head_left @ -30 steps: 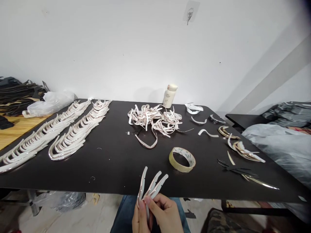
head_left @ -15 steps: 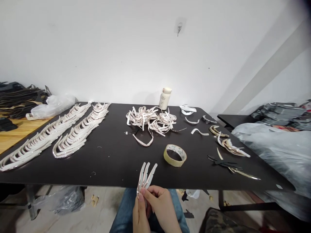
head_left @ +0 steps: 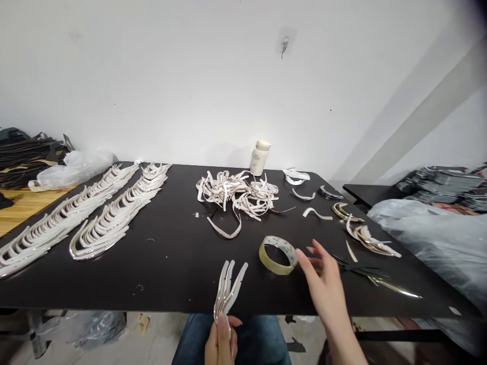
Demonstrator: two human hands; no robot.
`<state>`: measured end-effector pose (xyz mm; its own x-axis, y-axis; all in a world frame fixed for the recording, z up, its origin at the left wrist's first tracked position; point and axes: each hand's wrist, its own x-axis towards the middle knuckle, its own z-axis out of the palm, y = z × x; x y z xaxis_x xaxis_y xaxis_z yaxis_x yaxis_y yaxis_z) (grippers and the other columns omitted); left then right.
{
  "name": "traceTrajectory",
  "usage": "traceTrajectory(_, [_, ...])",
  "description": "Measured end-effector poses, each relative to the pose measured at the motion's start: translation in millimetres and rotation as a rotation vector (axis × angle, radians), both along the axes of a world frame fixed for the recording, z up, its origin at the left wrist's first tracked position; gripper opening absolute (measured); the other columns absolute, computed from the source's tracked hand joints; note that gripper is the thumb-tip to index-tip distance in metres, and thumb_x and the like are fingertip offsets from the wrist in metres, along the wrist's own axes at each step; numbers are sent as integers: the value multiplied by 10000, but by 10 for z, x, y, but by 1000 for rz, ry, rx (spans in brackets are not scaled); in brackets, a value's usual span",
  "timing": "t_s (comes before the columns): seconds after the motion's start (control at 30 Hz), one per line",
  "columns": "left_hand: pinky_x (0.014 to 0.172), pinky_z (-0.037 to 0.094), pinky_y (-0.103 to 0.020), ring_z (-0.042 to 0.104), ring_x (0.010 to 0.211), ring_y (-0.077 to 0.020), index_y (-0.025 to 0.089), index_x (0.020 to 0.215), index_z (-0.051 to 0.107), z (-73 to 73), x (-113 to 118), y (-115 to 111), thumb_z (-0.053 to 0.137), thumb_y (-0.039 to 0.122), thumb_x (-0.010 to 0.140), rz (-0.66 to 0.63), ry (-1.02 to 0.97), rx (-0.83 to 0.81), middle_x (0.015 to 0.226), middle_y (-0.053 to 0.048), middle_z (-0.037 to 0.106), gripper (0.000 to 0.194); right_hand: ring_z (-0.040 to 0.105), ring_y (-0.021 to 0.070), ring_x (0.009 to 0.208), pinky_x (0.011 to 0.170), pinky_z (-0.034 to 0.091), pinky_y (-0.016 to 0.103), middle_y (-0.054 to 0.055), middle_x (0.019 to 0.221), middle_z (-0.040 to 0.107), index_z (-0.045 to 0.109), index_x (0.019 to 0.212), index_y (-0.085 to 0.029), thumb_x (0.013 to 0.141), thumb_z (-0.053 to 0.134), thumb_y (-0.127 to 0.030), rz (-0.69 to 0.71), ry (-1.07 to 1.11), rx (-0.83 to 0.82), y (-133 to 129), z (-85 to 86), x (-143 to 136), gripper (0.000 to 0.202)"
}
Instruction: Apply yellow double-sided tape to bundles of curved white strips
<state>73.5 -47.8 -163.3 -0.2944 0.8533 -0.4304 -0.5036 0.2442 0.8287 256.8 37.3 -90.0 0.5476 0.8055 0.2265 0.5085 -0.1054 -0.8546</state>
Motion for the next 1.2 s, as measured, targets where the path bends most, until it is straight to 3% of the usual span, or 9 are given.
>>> traceTrajectory(0.2, [426, 124, -206, 205, 366, -35, 115, 602, 639, 89, 11, -2, 554, 825, 590, -29, 14, -25, 407, 97, 291, 715, 563, 348, 1026, 966, 359, 505, 118, 1022, 683, 668, 865, -188, 758, 551, -490, 249, -150, -198, 369, -20, 68, 341])
traceTrajectory(0.3, [428, 126, -207, 190, 383, -39, 120, 603, 631, 120, 5, 0, 558, 806, 615, -35, 8, -23, 416, 99, 290, 689, 623, 280, 956, 851, 466, 430, 117, 1088, 663, 585, 1029, -201, 894, 408, -470, 282, -50, -136, 198, 6, -191, 350])
traceTrajectory(0.43, [428, 122, -205, 185, 401, -43, 121, 647, 639, 143, 4, -5, 583, 795, 602, -58, 18, -17, 433, 104, 289, 678, 624, 217, 918, 743, 511, 325, 135, 1134, 589, 441, 1224, -212, 950, 408, -321, 378, -29, 230, -155, -22, -612, 297])
traceTrajectory(0.6, [419, 156, -210, 215, 412, -57, 144, 693, 629, 172, -19, -38, 564, 801, 618, -84, -48, -22, 467, 85, 324, 664, 553, 174, 826, 703, 489, 277, 81, 1015, 518, 474, 1305, -277, 907, 419, -115, 933, -436, 369, -374, -62, -866, 433])
traceTrajectory(0.73, [421, 197, -202, 234, 430, -64, 153, 759, 634, 181, -70, -89, 597, 784, 607, -102, -48, 5, 498, 81, 354, 650, 500, 167, 743, 632, 460, 265, 49, 889, 495, 507, 1293, -292, 890, 465, -113, 977, -523, 359, -356, -57, -807, 443])
traceTrajectory(0.87, [459, 227, -201, 281, 481, -80, 145, 786, 637, 186, -66, -119, 614, 741, 646, -73, -3, 16, 527, 67, 382, 613, 522, 148, 756, 648, 474, 249, 28, 892, 471, 521, 1241, -291, 898, 488, -126, 1092, -254, 235, -323, -2, -755, 383])
traceTrajectory(1.0, [459, 264, -200, 329, 497, -84, 148, 720, 650, 213, -38, -108, 646, 749, 592, -44, 18, -23, 547, 48, 423, 614, 507, 147, 758, 613, 455, 234, 24, 925, 438, 501, 1183, -300, 918, 488, -161, 896, 70, 384, -314, 89, -749, 300])
traceTrajectory(1.07, [450, 272, -201, 327, 478, -77, 153, 718, 654, 221, -45, -94, 664, 739, 585, -36, 9, -32, 554, 41, 457, 600, 499, 146, 747, 603, 448, 232, 21, 924, 429, 485, 1211, -317, 917, 504, -178, 891, 50, 424, -324, 103, -765, 326])
traceTrajectory(1.2, [408, 223, -206, 282, 425, -66, 170, 640, 613, 198, -98, -68, 632, 759, 598, -52, -52, -19, 509, 41, 465, 591, 535, 146, 762, 653, 461, 244, 31, 936, 485, 544, 1192, -306, 910, 528, -194, 1107, -224, 247, -362, 27, -836, 304])
